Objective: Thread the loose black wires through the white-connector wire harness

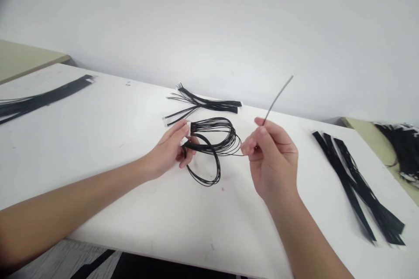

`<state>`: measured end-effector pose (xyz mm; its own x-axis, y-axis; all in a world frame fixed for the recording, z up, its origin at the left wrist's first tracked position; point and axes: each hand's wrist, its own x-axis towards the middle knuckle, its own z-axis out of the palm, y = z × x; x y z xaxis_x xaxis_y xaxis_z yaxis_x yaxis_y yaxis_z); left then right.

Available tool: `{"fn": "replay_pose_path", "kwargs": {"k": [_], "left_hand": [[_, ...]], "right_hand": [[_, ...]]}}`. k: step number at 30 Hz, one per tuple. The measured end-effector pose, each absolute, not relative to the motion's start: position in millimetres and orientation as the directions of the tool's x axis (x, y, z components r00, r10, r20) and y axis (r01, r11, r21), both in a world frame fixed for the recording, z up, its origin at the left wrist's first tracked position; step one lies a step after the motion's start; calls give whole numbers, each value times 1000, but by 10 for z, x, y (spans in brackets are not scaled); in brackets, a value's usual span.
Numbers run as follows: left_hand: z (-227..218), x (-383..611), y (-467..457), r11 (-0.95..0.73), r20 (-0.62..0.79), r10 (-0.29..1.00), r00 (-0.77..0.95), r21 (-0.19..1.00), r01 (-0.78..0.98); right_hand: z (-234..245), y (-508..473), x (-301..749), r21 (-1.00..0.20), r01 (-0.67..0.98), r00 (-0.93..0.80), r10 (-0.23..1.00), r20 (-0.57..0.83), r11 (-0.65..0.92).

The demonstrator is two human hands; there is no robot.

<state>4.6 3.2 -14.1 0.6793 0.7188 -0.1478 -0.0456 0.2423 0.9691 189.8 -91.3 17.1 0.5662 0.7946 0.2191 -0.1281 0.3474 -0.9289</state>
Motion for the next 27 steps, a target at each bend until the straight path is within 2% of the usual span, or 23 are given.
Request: {"fn": "replay_pose_path", "kwargs": {"k": [3,6,9,17,24,27], "left_hand": [[-139,44,1,212,-124,699,705,976,-39],[-133,42,-26,210,-114,681,723,977,-44],[-134,38,-38,205,-101,670,735,977,-52],[-161,22,-39,213,-101,652,751,976,-53],[-128,23,-50,230,-118,646,754,972,-45],[-110,29,-36,235,-123,639,760,971,-39]], "right_hand": [[194,-952,1847,-967,62,477,844,246,247],[221,-982,1792,-983,165,371,919,132,75],[245,-994,1761,-978,206,359,931,59,-18],[246,-978,1797,-991,127,413,911,7,-50],[195,-957,1856,-965,263,326,940,106,17],[216,-977,1835,-921,390,334,929,162,20]]}}
